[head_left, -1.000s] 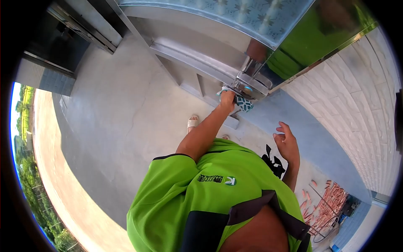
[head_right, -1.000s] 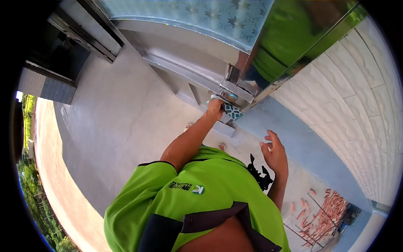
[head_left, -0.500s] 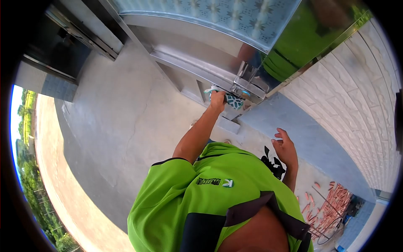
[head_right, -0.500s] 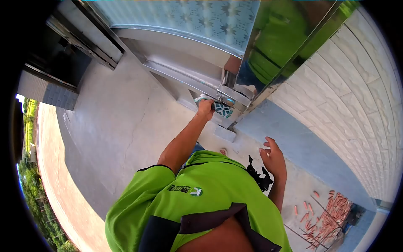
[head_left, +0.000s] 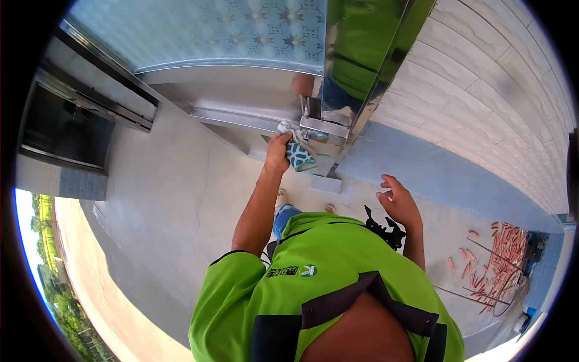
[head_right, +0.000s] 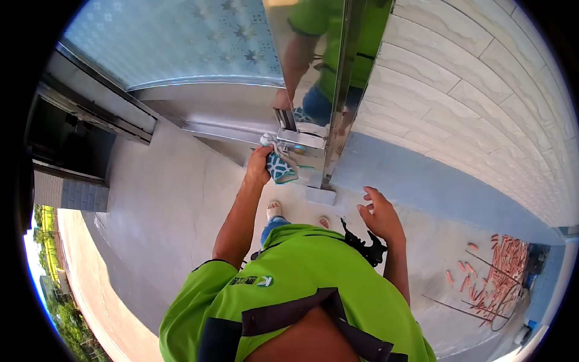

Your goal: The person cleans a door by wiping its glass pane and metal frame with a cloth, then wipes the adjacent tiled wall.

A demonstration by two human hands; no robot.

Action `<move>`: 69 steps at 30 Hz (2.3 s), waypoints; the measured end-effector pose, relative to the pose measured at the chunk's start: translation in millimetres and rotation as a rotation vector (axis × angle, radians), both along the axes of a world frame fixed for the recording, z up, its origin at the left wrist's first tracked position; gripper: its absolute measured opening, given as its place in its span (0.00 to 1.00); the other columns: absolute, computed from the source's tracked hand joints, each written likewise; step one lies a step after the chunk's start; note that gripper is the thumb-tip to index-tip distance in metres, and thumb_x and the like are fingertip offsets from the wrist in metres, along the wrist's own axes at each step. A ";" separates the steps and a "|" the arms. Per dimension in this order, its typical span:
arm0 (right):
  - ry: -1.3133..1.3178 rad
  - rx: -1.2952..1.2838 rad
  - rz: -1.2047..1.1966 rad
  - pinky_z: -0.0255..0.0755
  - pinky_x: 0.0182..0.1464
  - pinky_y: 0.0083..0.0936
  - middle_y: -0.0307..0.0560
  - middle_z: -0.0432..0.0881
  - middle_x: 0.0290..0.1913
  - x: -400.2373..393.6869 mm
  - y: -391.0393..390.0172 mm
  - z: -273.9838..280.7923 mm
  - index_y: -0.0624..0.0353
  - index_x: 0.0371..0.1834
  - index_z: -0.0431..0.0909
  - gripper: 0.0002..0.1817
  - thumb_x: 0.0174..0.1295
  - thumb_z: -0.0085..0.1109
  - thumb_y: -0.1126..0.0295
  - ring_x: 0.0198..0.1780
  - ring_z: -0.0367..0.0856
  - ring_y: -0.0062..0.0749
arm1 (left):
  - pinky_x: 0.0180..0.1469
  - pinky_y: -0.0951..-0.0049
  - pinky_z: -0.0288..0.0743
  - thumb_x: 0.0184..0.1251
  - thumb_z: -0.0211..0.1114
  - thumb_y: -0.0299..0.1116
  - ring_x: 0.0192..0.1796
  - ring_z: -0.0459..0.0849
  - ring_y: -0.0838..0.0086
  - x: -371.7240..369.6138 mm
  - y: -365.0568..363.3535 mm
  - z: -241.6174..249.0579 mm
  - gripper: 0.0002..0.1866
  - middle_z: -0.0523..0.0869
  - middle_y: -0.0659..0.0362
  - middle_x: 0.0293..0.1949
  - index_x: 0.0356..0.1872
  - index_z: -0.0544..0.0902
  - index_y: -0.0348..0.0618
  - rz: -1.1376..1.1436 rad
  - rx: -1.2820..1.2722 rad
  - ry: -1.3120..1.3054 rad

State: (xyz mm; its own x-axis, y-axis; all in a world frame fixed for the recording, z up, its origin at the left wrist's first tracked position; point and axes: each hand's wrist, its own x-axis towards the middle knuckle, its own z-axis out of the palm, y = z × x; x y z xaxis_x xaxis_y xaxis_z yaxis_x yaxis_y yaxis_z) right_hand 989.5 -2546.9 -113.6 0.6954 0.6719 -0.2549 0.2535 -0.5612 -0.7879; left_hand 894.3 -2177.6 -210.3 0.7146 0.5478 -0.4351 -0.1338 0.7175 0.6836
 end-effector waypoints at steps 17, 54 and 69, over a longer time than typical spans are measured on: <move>-0.045 0.109 0.048 0.77 0.53 0.32 0.57 0.79 0.58 5.0 22.2 19.2 0.61 0.69 0.67 0.28 0.65 0.60 0.71 0.46 0.85 0.36 | 0.41 0.80 0.75 0.70 0.60 0.27 0.35 0.80 0.83 -14.5 -11.7 10.1 0.10 0.86 0.67 0.36 0.47 0.86 0.42 -0.176 0.492 0.115; -1.081 0.808 -0.824 0.84 0.52 0.40 0.66 0.63 0.65 10.8 254.3 175.3 0.69 0.75 0.45 0.49 0.64 0.53 0.43 0.61 0.75 0.48 | 0.60 0.57 0.77 0.74 0.47 0.41 0.52 0.83 0.60 -72.4 333.4 -130.5 0.19 0.83 0.55 0.52 0.55 0.77 0.43 0.963 -0.279 0.011; -1.166 0.904 -0.726 0.90 0.28 0.42 0.61 0.70 0.51 38.4 236.0 172.0 0.62 0.58 0.59 0.36 0.58 0.56 0.45 0.42 0.83 0.46 | 0.63 0.59 0.74 0.74 0.45 0.46 0.53 0.83 0.61 -93.6 311.5 -95.6 0.20 0.86 0.57 0.49 0.48 0.81 0.44 0.725 -0.465 -0.161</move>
